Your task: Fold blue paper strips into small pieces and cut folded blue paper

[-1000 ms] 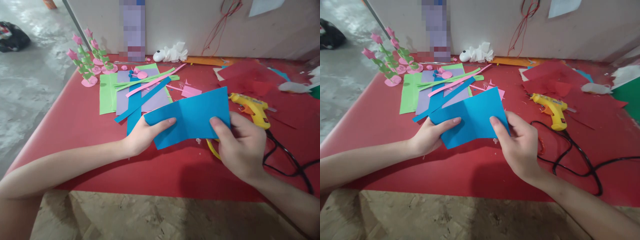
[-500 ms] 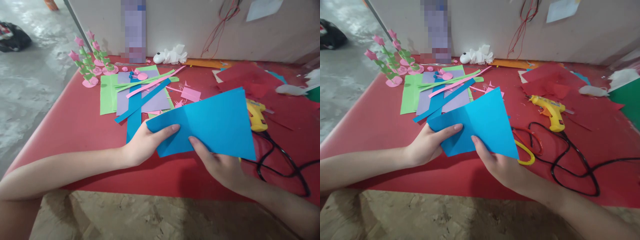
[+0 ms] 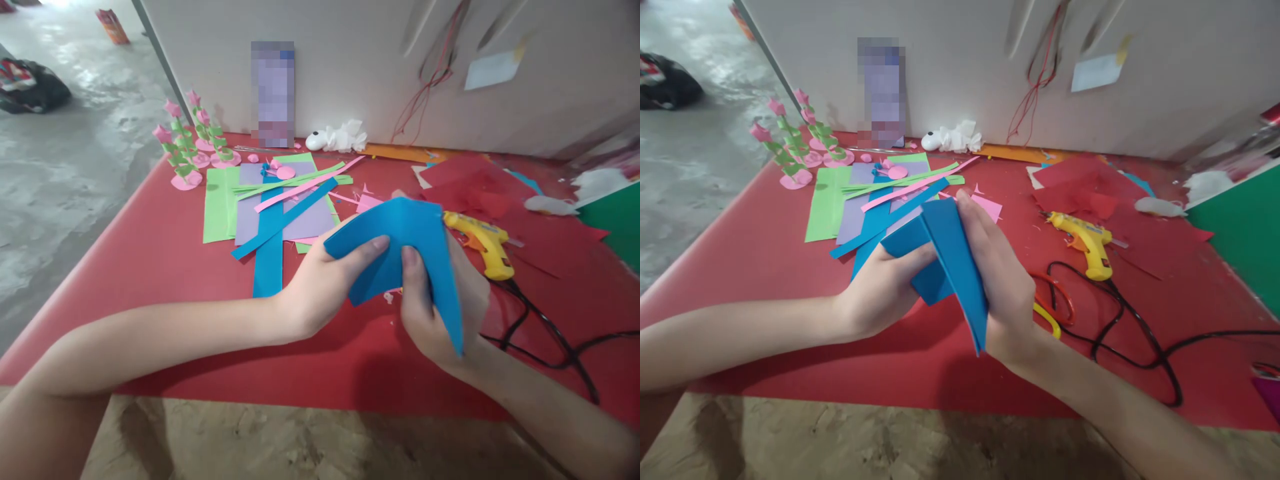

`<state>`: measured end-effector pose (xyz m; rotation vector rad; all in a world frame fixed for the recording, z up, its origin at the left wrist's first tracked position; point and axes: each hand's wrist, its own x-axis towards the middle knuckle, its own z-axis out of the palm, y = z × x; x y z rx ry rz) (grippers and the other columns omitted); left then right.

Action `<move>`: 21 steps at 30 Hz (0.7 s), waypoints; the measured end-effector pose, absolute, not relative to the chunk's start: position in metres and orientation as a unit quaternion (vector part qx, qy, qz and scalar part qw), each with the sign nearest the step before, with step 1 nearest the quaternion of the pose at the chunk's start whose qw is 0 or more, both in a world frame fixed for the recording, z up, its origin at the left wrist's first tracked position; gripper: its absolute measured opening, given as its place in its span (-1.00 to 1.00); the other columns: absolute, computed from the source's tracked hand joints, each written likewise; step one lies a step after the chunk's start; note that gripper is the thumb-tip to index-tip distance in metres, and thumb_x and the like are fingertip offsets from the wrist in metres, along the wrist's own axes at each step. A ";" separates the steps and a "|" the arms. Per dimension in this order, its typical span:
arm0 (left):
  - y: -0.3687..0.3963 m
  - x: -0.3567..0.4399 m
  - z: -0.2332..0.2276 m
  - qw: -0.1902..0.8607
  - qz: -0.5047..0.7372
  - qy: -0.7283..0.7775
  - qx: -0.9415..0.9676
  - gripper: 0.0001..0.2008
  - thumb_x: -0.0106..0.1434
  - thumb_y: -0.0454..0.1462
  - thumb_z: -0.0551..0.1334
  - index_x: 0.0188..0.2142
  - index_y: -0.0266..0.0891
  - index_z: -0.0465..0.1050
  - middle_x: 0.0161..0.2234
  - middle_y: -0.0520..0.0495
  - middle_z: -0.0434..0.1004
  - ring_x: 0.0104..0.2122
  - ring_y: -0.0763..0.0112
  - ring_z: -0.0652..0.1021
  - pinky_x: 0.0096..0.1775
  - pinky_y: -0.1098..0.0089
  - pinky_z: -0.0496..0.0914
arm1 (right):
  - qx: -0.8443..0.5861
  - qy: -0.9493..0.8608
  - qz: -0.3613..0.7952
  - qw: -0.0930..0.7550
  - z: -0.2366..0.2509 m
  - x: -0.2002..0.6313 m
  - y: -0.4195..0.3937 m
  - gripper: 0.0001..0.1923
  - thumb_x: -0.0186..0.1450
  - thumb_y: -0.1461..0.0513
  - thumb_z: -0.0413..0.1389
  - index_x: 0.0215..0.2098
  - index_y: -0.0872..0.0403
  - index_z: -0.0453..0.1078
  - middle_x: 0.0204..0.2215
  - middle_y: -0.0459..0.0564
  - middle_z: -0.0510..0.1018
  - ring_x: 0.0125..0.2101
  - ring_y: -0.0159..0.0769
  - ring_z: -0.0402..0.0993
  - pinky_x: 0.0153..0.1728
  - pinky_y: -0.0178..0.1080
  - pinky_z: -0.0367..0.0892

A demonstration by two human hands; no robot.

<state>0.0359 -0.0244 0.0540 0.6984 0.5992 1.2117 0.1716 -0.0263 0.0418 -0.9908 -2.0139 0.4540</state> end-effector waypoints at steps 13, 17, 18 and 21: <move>-0.031 0.027 0.081 0.783 0.487 0.235 0.306 -0.90 -0.24 -0.40 0.05 -0.65 -0.24 0.09 -0.68 0.10 0.15 -0.64 0.60 0.25 -0.54 0.45 0.24 | -0.342 -0.850 -0.070 0.395 0.057 0.176 -0.016 -0.33 0.32 0.30 -0.05 0.27 -0.39 -0.15 0.30 -0.46 -0.19 0.28 -0.05 -0.10 0.26 0.06 -0.04; -0.032 0.027 0.083 0.793 0.454 0.207 0.349 -0.87 -0.22 -0.41 0.13 -0.64 -0.24 0.15 -0.68 0.12 0.18 -0.62 0.61 0.26 -0.51 0.47 0.23 | -0.342 -0.848 -0.071 0.399 0.058 0.174 -0.016 -0.37 0.34 0.27 -0.06 0.25 -0.42 -0.12 0.31 -0.40 -0.11 0.27 -0.04 -0.08 0.26 0.05 -0.05; -0.033 0.028 0.083 0.790 0.453 0.207 0.357 -0.86 -0.17 -0.40 0.17 -0.63 -0.24 0.17 -0.67 0.13 0.19 -0.61 0.62 0.26 -0.51 0.47 0.23 | -0.343 -0.845 -0.066 0.405 0.058 0.174 -0.016 -0.38 0.34 0.26 -0.05 0.25 -0.42 -0.10 0.30 -0.39 -0.09 0.27 -0.06 -0.07 0.27 0.03 -0.05; -0.030 0.030 0.082 0.773 0.470 0.195 0.380 -0.82 0.02 -0.31 0.26 -0.58 -0.23 0.25 -0.62 0.13 0.22 -0.58 0.64 0.28 -0.49 0.53 0.27 | -0.331 -0.843 -0.027 0.423 0.061 0.175 -0.019 -0.42 0.35 0.26 -0.07 0.25 -0.38 -0.06 0.29 -0.43 -0.05 0.28 -0.16 -0.06 0.27 -0.03 -0.05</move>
